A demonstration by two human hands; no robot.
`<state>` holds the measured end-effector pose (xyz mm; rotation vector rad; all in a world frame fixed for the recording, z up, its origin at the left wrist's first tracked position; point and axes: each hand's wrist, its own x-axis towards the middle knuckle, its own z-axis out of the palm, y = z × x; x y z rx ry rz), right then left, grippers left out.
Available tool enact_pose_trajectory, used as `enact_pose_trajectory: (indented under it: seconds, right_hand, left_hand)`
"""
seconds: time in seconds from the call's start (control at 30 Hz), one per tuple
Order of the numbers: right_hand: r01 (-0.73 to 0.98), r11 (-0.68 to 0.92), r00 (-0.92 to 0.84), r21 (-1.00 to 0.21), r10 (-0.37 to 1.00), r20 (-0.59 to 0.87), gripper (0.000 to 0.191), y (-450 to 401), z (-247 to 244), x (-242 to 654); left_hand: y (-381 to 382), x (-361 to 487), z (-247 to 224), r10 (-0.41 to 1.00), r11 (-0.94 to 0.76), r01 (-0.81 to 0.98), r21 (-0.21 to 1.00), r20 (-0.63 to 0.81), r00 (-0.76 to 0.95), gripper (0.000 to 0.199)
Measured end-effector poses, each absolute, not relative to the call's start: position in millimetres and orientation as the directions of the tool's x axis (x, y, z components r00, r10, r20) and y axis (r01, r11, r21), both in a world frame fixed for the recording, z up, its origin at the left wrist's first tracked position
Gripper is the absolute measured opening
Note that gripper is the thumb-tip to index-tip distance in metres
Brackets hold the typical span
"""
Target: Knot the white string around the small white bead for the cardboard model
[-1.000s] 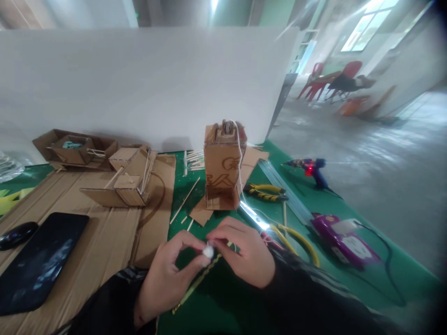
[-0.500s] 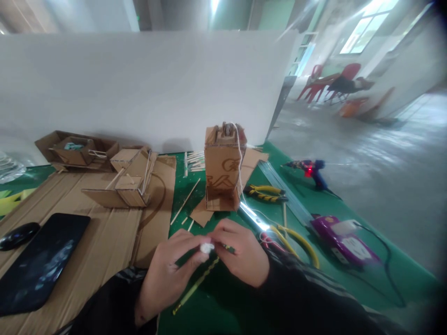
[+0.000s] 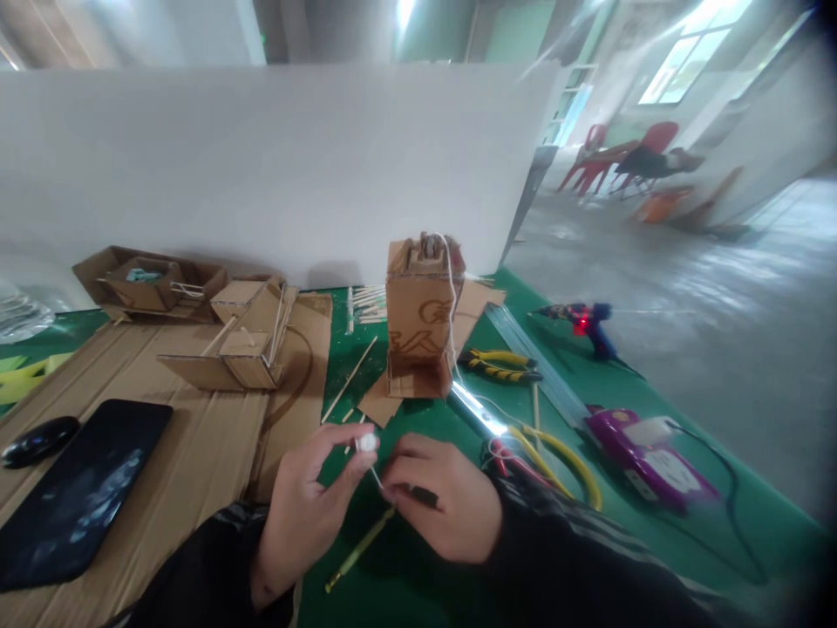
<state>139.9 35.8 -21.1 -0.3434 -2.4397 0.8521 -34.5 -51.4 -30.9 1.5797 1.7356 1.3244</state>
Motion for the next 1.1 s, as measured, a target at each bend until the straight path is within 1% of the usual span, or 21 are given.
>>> enact_pose_trajectory:
  seconds: [0.07,0.13,0.23,0.33,0.43,0.53,0.63,0.73,0.87,0.97,1.0,1.1]
  right_hand:
    - [0.070,0.754,-0.824,-0.653,0.413,0.388,0.014,37.7,-15.7,142.8]
    - [0.119,0.734,-0.793,-0.668,0.475,0.380,0.014,41.0,-13.1,144.4]
    - [0.245,0.714,-0.746,-0.656,0.571,0.343,0.013,46.5,-15.4,143.3]
    - [0.353,0.685,-0.704,-0.637,0.643,0.301,0.012,50.6,-19.7,140.3]
    - [0.433,0.646,-0.640,-0.629,0.712,0.289,0.013,55.2,-19.9,139.8]
    - [0.492,0.601,-0.558,-0.630,0.773,0.302,0.012,61.9,-15.8,142.6]
    - [0.510,0.550,-0.491,-0.661,0.817,0.302,0.012,67.6,-10.9,146.3]
    - [0.508,0.518,-0.461,-0.689,0.838,0.290,0.014,70.4,-8.0,148.2]
    - [0.520,0.508,-0.451,-0.687,0.846,0.284,0.014,73.0,-9.5,148.5]
    - [0.509,0.508,-0.450,-0.695,0.845,0.288,0.010,73.5,-13.0,149.0]
    - [0.484,0.518,-0.454,-0.705,0.838,0.304,0.013,72.5,-14.0,149.5]
    - [0.321,0.608,-0.540,-0.726,0.747,0.388,0.049,64.7,-13.9,152.1]
  left_hand:
    - [-50.7,-35.6,-30.8,0.920,-0.109,0.504,0.857,0.279,-0.274,0.018]
    - [-50.5,-36.2,-30.0,0.923,-0.133,0.470,0.873,0.281,-0.262,0.018]
    - [-51.2,-35.3,-27.5,0.934,-0.225,0.401,0.888,0.314,-0.170,0.017]
    - [-53.0,-32.6,-24.2,0.933,-0.292,0.380,0.878,0.349,-0.087,0.016]
    - [-55.1,-29.1,-21.1,0.944,-0.296,0.365,0.882,0.330,-0.031,0.015]
    - [-56.2,-26.0,-17.9,0.961,-0.277,0.321,0.906,0.269,0.068,0.016]
    - [-56.5,-23.4,-14.3,0.963,-0.232,0.245,0.941,0.188,0.192,0.017]
    - [-57.2,-21.3,-11.3,0.954,-0.217,0.185,0.958,0.168,0.248,0.019]
    - [-58.4,-20.0,-9.7,0.956,-0.207,0.201,0.958,0.154,0.248,0.017]
    - [-58.1,-20.3,-12.2,0.972,-0.201,0.298,0.933,0.151,0.182,0.016]
    - [-57.7,-20.7,-13.6,0.976,-0.199,0.338,0.920,0.154,0.154,0.017]
    - [-55.9,-22.4,-17.8,0.983,-0.184,0.433,0.883,0.173,0.064,0.018]
